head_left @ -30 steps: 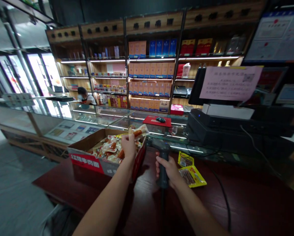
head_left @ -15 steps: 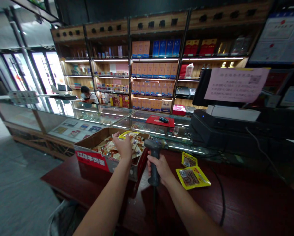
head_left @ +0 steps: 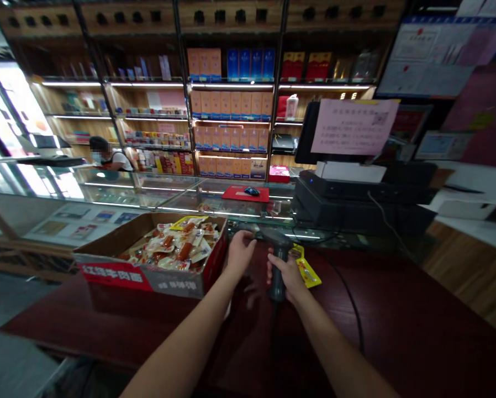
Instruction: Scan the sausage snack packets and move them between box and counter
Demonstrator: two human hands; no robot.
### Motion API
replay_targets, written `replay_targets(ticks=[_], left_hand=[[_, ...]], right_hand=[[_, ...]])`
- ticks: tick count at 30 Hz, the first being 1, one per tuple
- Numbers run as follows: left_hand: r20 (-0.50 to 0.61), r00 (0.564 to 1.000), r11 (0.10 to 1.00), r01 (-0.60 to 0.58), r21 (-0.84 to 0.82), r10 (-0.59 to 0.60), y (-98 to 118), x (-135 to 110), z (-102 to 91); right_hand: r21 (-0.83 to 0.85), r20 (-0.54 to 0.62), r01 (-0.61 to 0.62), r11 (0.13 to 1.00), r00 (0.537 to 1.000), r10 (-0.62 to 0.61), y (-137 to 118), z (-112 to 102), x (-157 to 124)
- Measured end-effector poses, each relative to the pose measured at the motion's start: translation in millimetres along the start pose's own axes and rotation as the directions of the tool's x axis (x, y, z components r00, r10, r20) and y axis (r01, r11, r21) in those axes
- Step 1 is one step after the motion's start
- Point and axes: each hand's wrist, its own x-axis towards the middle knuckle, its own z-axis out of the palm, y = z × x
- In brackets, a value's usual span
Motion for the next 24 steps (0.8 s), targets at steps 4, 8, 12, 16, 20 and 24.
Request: replay_targets(ticks=[4, 8, 12, 16, 20, 24], left_hand=[[0.271, 0.95, 0.985, 0.129, 0.116, -0.157, -18, -15, 42.5], [0.428, 0.884, 0.98, 0.139, 0.145, -0.189, -29, -27, 69.0], [0.476, 0.84, 0.966, 0.226, 0.129, -0.26, -37, -36, 80.7], [0.484, 0.835, 0.964, 0.204, 0.173, -0.263, -37, -38, 83.2], [0.612, 0.748, 0.965, 0.172, 0.197, -0.258, -36, -36, 78.6], [0.717, 0.613, 0.917, 0.387, 0.093, -0.331, -42, -32, 67.0]], right_hand=[[0.064, -0.07, 0.029, 0.998, 0.997, -0.025, -3, -32, 6], [0.093, -0.107, 0.045, 0.995, 0.994, -0.035, 0, -50, 11], [0.109, -0.135, 0.044, 0.993, 0.99, -0.029, 4, -56, 12], [0.118, -0.135, 0.027, 0.993, 0.991, -0.011, 6, -58, 9], [0.117, -0.118, 0.03, 0.993, 0.993, -0.016, 6, -58, 6], [0.086, -0.104, 0.012, 0.996, 0.995, -0.003, 7, -58, 7]])
